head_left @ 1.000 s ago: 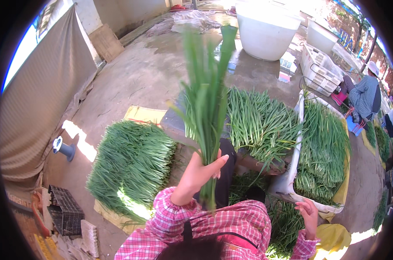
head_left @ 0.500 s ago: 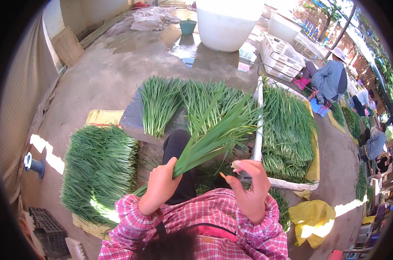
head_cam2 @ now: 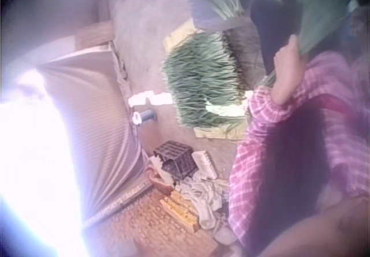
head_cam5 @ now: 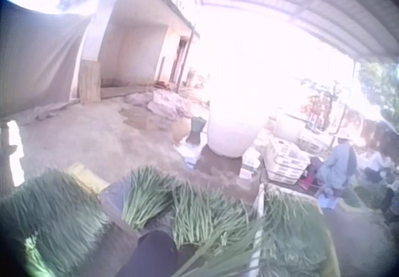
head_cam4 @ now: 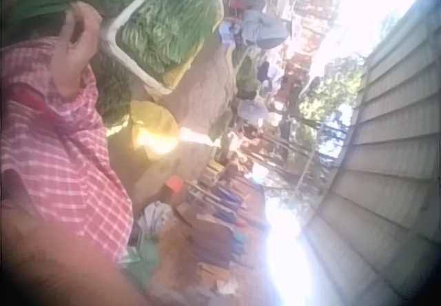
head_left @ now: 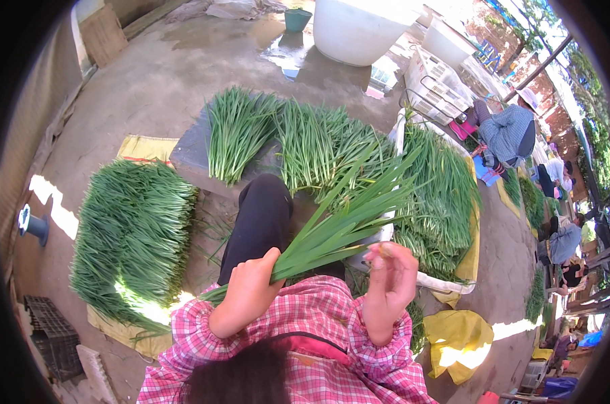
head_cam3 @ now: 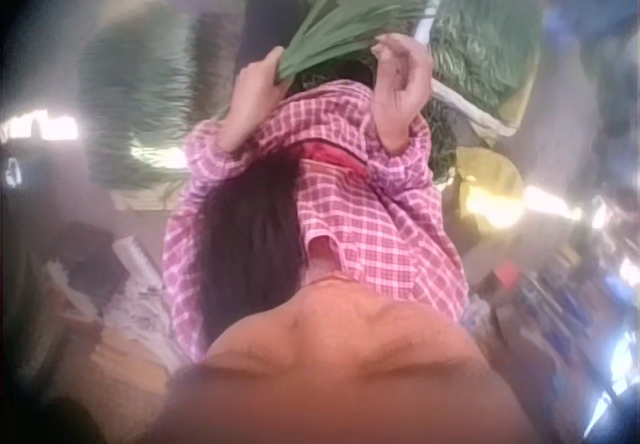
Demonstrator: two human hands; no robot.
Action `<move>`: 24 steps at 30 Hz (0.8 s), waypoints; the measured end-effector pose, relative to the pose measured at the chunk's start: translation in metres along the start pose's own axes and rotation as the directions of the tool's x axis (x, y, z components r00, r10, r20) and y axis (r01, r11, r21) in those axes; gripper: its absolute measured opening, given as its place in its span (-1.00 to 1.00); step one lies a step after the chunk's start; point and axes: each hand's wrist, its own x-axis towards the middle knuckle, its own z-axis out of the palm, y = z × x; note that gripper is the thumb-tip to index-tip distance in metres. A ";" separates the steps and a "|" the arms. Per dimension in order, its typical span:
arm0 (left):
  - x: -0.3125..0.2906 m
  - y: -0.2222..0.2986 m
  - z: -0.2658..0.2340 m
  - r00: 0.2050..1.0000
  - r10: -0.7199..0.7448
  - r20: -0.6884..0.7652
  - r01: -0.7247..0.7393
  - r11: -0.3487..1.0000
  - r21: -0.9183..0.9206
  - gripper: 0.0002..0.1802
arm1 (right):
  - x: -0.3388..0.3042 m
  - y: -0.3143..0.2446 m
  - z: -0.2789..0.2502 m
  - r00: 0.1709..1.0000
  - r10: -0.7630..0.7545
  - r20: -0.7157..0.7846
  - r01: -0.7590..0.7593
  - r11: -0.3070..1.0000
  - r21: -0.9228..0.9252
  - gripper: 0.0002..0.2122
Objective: The person picks up bunches of leeks, removes individual damaged leaves by hand, and aligns the stalks before placing the bunch into a pile.
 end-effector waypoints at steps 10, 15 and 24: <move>-0.001 0.007 0.004 0.998 -0.003 0.070 0.000 1.000 0.032 -0.76 | 0.002 -0.005 0.005 0.977 0.078 0.197 -0.033 0.975 -0.220 -0.86; 0.002 -0.004 0.005 0.997 -0.014 0.081 0.020 0.997 -0.076 -0.75 | -0.012 0.000 -0.008 0.964 0.089 0.250 -0.049 0.985 -0.163 -0.91; -0.003 -0.006 0.000 0.993 -0.024 0.113 0.044 0.983 -0.180 -0.78 | -0.036 -0.004 -0.030 0.921 0.133 0.367 0.016 0.926 -0.377 -0.90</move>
